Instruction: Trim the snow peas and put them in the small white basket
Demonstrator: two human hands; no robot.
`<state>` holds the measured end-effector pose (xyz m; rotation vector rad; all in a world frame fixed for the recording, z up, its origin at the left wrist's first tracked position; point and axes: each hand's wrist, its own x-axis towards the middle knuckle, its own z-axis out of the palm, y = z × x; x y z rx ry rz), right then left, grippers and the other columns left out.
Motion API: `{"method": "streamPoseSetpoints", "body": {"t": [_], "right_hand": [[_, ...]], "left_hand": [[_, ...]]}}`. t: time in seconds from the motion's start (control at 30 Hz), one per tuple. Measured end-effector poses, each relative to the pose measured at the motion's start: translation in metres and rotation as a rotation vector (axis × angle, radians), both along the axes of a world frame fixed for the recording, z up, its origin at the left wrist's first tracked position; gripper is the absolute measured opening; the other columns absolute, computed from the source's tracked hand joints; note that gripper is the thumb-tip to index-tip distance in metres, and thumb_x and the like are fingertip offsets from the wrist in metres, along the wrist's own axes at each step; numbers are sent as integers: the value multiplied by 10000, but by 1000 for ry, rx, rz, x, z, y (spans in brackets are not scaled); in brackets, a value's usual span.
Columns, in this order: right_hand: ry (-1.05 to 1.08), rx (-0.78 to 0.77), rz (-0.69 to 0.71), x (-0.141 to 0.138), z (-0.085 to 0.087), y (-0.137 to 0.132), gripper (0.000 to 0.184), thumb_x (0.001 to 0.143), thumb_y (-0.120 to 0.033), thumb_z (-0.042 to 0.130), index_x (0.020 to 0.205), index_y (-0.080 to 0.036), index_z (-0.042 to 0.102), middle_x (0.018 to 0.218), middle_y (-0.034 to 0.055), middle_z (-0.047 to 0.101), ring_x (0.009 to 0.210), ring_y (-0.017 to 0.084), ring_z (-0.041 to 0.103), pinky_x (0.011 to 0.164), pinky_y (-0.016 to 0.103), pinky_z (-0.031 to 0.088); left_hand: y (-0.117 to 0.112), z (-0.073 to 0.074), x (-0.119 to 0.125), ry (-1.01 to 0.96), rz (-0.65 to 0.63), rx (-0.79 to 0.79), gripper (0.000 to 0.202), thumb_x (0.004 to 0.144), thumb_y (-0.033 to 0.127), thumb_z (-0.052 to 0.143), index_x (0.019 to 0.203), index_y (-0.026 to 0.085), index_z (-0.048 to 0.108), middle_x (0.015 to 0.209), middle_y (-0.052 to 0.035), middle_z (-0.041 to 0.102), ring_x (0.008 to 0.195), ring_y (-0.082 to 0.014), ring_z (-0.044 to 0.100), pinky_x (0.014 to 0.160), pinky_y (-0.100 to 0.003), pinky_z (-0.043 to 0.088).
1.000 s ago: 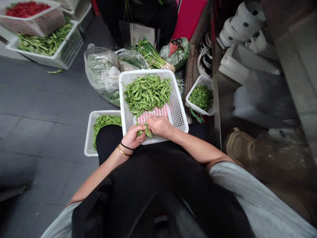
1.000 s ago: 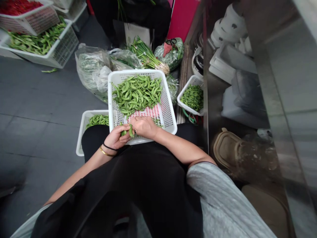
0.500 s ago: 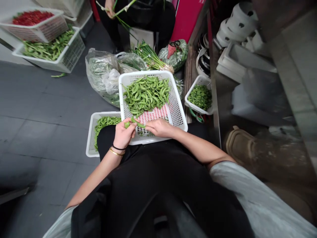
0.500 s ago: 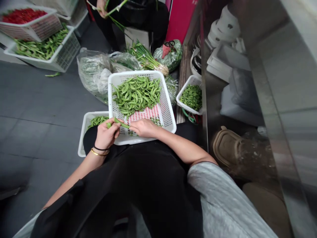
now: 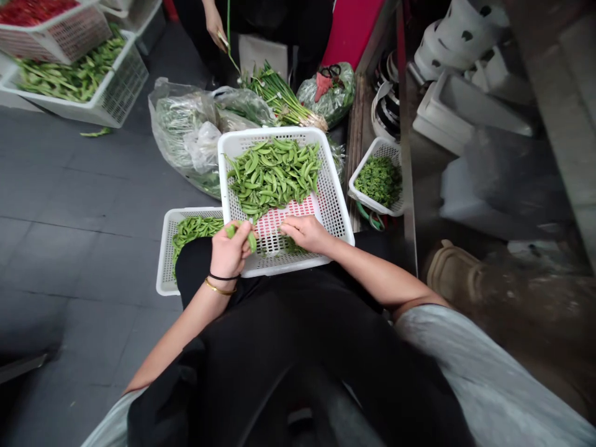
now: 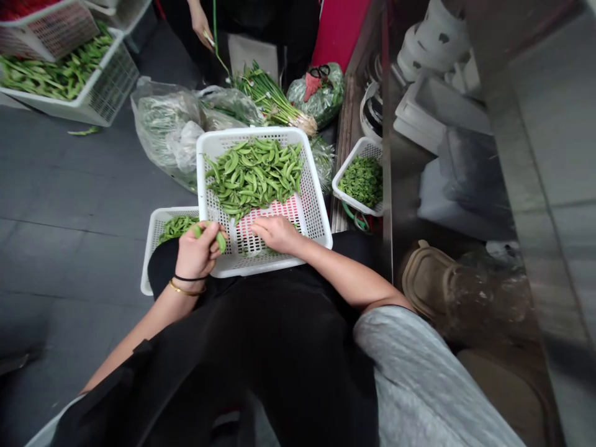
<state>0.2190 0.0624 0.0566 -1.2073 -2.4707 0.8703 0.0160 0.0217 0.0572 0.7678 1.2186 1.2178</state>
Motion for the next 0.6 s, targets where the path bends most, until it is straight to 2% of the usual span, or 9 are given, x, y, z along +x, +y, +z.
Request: {"method": "streamPoseSetpoints", "body": {"t": [0.07, 0.13, 0.17, 0.2, 0.27, 0.37, 0.47, 0.53, 0.6], "right_hand": [[-166, -190, 73, 14, -15, 12, 312, 905, -327, 458, 700, -153, 617, 651, 18, 602, 636, 116, 531, 633, 227, 339], [-367, -343, 85, 23, -32, 28, 263, 772, -390, 644, 658, -155, 624, 630, 32, 612, 641, 147, 561, 621, 241, 360], [-409, -396, 30, 24, -41, 37, 296, 720, -429, 690, 641, -152, 622, 616, 42, 613, 628, 158, 571, 610, 249, 373], [-394, -444, -61, 21, -50, 46, 346, 707, -477, 691, 627, -149, 615, 596, 49, 610, 598, 162, 573, 591, 255, 387], [-203, -579, -295, 6, -68, 64, 440, 794, -545, 573, 604, -148, 584, 532, 46, 585, 493, 135, 543, 525, 253, 406], [96, -840, -616, -20, -87, 81, 407, 857, -479, 526, 610, -156, 529, 437, 2, 517, 379, 92, 471, 406, 215, 391], [208, -912, -702, -24, -91, 81, 275, 871, -311, 544, 651, -150, 508, 412, -39, 483, 360, 60, 457, 393, 173, 401], [233, -911, -702, -14, -84, 70, 211, 858, -250, 544, 680, -139, 530, 423, -43, 494, 363, 56, 469, 400, 166, 408], [245, -892, -672, -2, -70, 50, 174, 830, -244, 564, 699, -131, 570, 447, -36, 523, 374, 65, 490, 401, 174, 401]], "left_hand": [[5, -6, -10, -111, 141, -19, 215, 730, 320, 682, 708, 135, 575, 552, 4, 580, 340, -28, 310, 316, -160, 190], [10, -9, -20, -184, 137, -30, 198, 720, 290, 677, 668, 124, 583, 509, -1, 567, 349, -43, 364, 313, -158, 226], [12, -10, -24, -227, 101, -41, 198, 714, 281, 670, 636, 124, 577, 477, 0, 548, 359, -58, 399, 317, -162, 258], [13, -10, -27, -272, 51, -59, 195, 704, 270, 662, 612, 127, 567, 465, -5, 543, 378, -75, 442, 328, -169, 297], [14, -10, -26, -348, -64, -117, 152, 669, 231, 653, 607, 131, 557, 518, -34, 595, 452, -118, 539, 366, -191, 378], [10, -9, -21, -399, -218, -188, 126, 625, 163, 644, 736, 127, 596, 633, -58, 657, 494, -149, 590, 397, -226, 439], [5, -10, -18, -447, -285, -197, 178, 649, 163, 660, 813, 132, 599, 507, 21, 543, 349, -74, 438, 317, -169, 327], [3, -13, -17, -441, -279, -241, 159, 670, 194, 693, 763, 132, 581, 427, 78, 401, 306, -35, 326, 292, -129, 220], [2, -19, -13, -360, -259, -313, 209, 665, 239, 733, 744, 122, 579, 417, 92, 362, 302, -20, 293, 292, -117, 180]]}}
